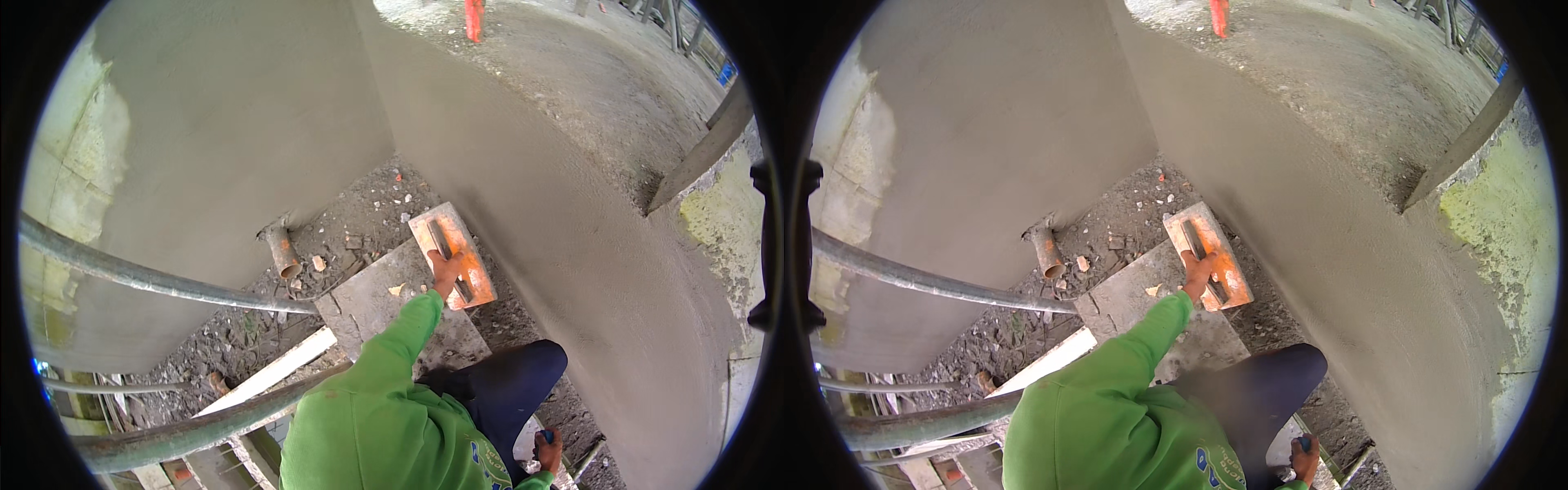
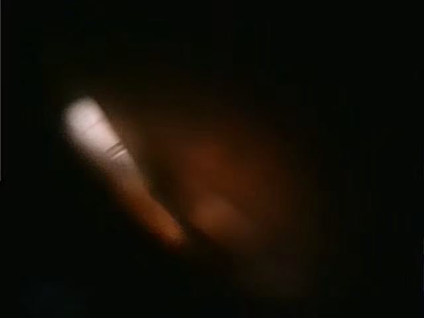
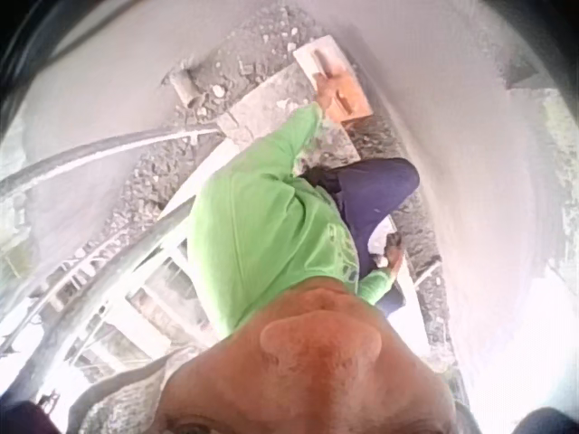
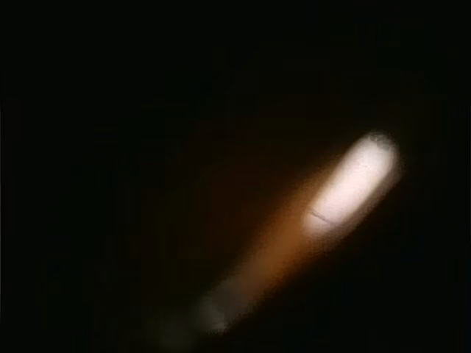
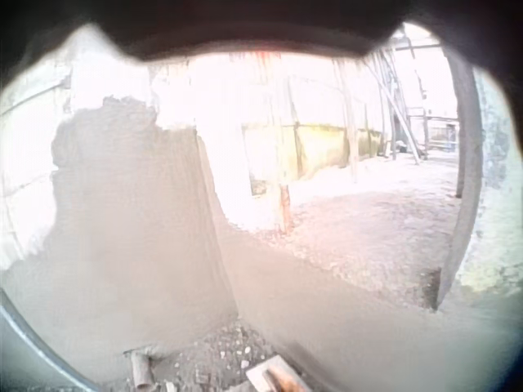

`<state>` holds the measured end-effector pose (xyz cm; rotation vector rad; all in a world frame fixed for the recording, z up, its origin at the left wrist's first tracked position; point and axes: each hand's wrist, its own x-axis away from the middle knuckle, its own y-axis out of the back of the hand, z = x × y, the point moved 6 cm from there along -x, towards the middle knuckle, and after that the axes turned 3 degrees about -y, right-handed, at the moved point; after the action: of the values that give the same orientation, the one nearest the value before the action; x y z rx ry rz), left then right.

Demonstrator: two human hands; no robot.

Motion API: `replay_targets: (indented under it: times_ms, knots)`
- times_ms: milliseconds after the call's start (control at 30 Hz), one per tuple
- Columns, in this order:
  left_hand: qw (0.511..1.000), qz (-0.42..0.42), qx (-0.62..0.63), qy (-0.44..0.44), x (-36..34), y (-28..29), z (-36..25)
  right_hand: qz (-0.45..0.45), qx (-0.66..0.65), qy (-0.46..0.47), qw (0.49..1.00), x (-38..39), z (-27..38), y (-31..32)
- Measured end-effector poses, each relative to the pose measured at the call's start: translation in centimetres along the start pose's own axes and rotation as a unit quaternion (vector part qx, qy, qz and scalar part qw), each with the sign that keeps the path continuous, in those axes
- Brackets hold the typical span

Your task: The person smooths wet cement on a vertical wall using a trowel and a sponge. They repeatedly apply and level the cement, occasionally dipping the sponge into a bucket of water to clean the tool and continue smoothing the surface.

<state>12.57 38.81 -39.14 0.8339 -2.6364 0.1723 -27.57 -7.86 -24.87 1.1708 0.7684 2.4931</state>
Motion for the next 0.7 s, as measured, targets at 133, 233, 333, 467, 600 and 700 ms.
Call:
replay_targets:
  times_ms: [133,233,333,467,600,700]
  knots:
    - [0.990,0.014,-0.134,-0.037,1.5,4.5,-2.2,0.007,0.009,0.011,1.000,-1.1,0.9,0.8]
    - [0.971,0.053,-0.228,-0.044,2.8,9.4,-0.2,0.017,0.013,0.021,1.000,-2.3,0.8,0.6]
    - [0.943,0.083,-0.311,-0.083,6.2,11.4,1.6,0.038,-0.013,-0.019,0.999,-2.4,1.8,1.1]
    - [0.922,0.150,-0.353,-0.058,8.5,13.1,4.2,0.047,0.003,-0.015,0.999,-2.5,2.5,1.0]
    - [0.889,0.200,-0.410,-0.033,9.7,13.1,4.5,0.038,0.024,-0.023,0.999,-0.9,5.3,1.1]
    - [0.855,0.195,-0.481,-0.010,9.4,13.8,4.2,0.045,0.030,0.042,0.998,-2.1,4.3,0.7]
